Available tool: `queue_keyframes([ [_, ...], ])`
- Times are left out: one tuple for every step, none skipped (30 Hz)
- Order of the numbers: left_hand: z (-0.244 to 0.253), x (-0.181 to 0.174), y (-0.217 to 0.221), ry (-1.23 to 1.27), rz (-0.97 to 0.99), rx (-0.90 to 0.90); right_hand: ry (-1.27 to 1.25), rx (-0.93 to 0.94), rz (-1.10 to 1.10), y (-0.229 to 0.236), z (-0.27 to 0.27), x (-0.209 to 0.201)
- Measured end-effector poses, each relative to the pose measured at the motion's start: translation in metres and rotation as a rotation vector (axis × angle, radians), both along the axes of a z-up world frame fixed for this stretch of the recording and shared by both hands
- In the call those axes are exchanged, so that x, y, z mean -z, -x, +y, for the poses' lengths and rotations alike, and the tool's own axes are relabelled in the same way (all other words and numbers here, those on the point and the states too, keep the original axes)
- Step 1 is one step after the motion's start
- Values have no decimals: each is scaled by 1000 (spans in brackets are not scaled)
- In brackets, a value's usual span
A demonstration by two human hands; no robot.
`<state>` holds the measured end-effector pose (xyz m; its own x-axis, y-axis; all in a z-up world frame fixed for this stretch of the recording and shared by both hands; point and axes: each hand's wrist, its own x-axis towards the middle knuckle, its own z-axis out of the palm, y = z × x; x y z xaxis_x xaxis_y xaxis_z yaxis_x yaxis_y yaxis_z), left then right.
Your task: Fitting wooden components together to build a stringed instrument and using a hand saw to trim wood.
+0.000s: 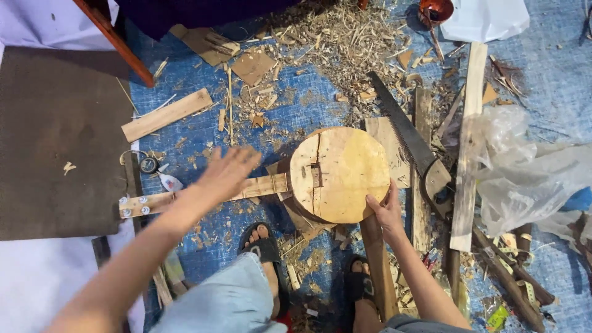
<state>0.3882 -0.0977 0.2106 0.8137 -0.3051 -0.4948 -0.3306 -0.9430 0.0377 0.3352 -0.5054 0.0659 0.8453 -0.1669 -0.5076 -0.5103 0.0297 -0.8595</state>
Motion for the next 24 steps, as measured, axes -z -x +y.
queue_keyframes([
  [3,-16,-3,-33,-56,59,6,4,-4,0,-1,1],
  [5,-32,-5,-66,-112,119,12,8,-7,0,-1,2],
  [0,-28,-10,-66,-116,121,12,10,-11,-1,5,-11],
  [-5,-23,-15,-87,-121,188,6,8,-6,-2,11,-24],
  [-10,-19,-20,-109,-126,255,0,5,0,-3,17,-37],
  [-33,-14,-20,-109,-129,257,-1,7,-3,-3,16,-37],
  [-54,-8,-20,-53,-168,289,7,2,5,-3,16,-38],
  [-76,-3,-20,4,-208,320,15,-4,14,-2,16,-38],
  [-103,0,-18,2,-211,325,13,0,10,-2,18,-43],
  [-130,3,-16,80,-167,329,2,1,0,-3,20,-46],
  [-159,8,-13,162,-122,337,-5,5,-8,-2,20,-50],
  [-167,25,-8,164,-123,344,-3,12,-9,-2,24,-55],
  [-178,44,-1,290,-226,328,-1,17,-14,0,26,-60],
  [-189,63,5,417,-328,307,2,21,-18,2,28,-65],
  [-192,70,8,427,-320,313,9,30,-11,2,31,-71],
  [-195,77,10,380,-321,264,2,30,-29,2,34,-76],
  [-195,83,12,325,-323,212,-12,25,-47,0,39,-82],
  [-198,89,10,328,-315,214,-10,29,-40,-1,33,-79],
  [-198,94,10,293,-334,215,18,2,-49,0,31,-76],
  [-198,99,10,258,-353,216,47,-25,-58,2,28,-74],
  [-197,100,10,257,-353,223,44,-18,-58,11,27,-78],
  [-196,100,11,265,-353,227,3,39,7,21,27,-83],
  [-196,100,12,277,-355,231,-35,97,69,30,27,-89],
  [-196,98,8,281,-357,238,-33,104,66,35,23,-74],
])
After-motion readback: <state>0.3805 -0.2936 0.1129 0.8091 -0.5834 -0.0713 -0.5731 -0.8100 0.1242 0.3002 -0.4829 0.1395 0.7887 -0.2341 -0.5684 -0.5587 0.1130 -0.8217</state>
